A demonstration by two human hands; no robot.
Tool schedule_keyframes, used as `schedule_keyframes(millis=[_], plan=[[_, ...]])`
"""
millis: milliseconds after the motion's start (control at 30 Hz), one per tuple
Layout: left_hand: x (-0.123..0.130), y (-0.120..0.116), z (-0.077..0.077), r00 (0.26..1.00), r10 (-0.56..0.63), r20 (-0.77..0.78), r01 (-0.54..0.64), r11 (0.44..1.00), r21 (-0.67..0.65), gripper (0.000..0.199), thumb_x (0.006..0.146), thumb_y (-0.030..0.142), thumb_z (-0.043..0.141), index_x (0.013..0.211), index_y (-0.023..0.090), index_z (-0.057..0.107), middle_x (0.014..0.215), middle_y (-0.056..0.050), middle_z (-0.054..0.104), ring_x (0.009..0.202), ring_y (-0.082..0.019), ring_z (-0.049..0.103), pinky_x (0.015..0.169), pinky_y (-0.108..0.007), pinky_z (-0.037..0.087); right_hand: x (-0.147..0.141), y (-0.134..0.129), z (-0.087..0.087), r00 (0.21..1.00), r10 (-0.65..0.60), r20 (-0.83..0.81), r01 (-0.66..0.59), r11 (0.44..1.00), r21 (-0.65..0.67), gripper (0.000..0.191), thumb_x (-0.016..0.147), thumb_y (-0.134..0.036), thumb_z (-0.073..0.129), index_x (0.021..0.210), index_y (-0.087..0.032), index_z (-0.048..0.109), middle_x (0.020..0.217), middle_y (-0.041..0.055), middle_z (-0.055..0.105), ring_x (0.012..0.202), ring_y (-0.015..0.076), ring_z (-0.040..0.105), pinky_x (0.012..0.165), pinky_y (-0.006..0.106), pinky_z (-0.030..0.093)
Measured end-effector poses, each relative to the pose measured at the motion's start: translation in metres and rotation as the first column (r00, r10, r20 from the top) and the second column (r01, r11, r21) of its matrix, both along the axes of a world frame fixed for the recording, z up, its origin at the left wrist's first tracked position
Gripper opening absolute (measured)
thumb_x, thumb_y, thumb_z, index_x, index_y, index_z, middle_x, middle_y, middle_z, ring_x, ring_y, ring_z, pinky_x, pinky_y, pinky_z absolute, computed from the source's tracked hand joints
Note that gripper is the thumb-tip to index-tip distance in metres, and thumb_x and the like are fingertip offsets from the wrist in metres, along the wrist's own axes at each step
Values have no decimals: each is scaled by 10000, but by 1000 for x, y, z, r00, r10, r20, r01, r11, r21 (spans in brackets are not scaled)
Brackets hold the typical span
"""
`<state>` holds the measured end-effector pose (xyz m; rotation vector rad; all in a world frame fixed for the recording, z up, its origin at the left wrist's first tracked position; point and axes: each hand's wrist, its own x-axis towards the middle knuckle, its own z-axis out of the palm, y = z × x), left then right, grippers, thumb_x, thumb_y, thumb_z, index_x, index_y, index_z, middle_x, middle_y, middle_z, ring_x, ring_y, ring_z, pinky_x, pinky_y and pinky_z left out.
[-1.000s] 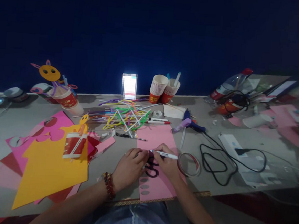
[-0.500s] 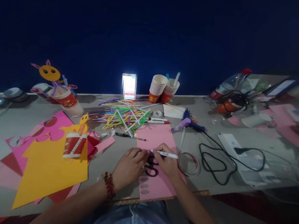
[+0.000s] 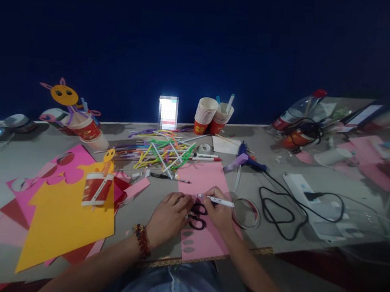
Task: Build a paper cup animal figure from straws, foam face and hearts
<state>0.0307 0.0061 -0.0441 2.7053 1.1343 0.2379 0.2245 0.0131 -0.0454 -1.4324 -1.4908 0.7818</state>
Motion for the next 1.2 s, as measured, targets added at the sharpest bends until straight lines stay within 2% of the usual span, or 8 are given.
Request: schedule_keyframes(millis=[533,800,1000,1200], plan=[[-1,0,-3,1000,-11,8,11,1000,30,569,918,348,627,1418,135,458,1362,-89,584,1207,-280,498,1059,-408,392,1,-1,-6,998,65,26,-64,998,-19,199,886,-286,554,708,-233,485,602,-50,500,555,140,503,534,247,380],[0,0,-4,1000,-2,8,1,999,39,537,932,372,604,1410,164,474,1358,-90,587,1207,-275,511,1049,-407,403,2,-1,-9,997,75,25,-75,997,-16,205,896,-303,554,715,-230,492,600,-52,503,545,138,508,531,244,384],[-1,0,-4,1000,3,13,-4,999,32,551,929,368,609,1416,153,466,1361,-83,589,1200,-276,505,1049,-412,409,2,0,-8,997,66,28,-65,998,-3,190,890,-297,551,721,-230,497,622,-43,519,575,144,519,552,249,395],[-1,0,-4,1000,-3,19,2,999,32,536,930,358,607,1407,149,478,1368,-86,588,1206,-280,506,1055,-412,409,1,0,-7,996,83,28,-82,996,-31,192,901,-295,552,728,-232,500,586,-55,516,522,134,525,507,239,391]])
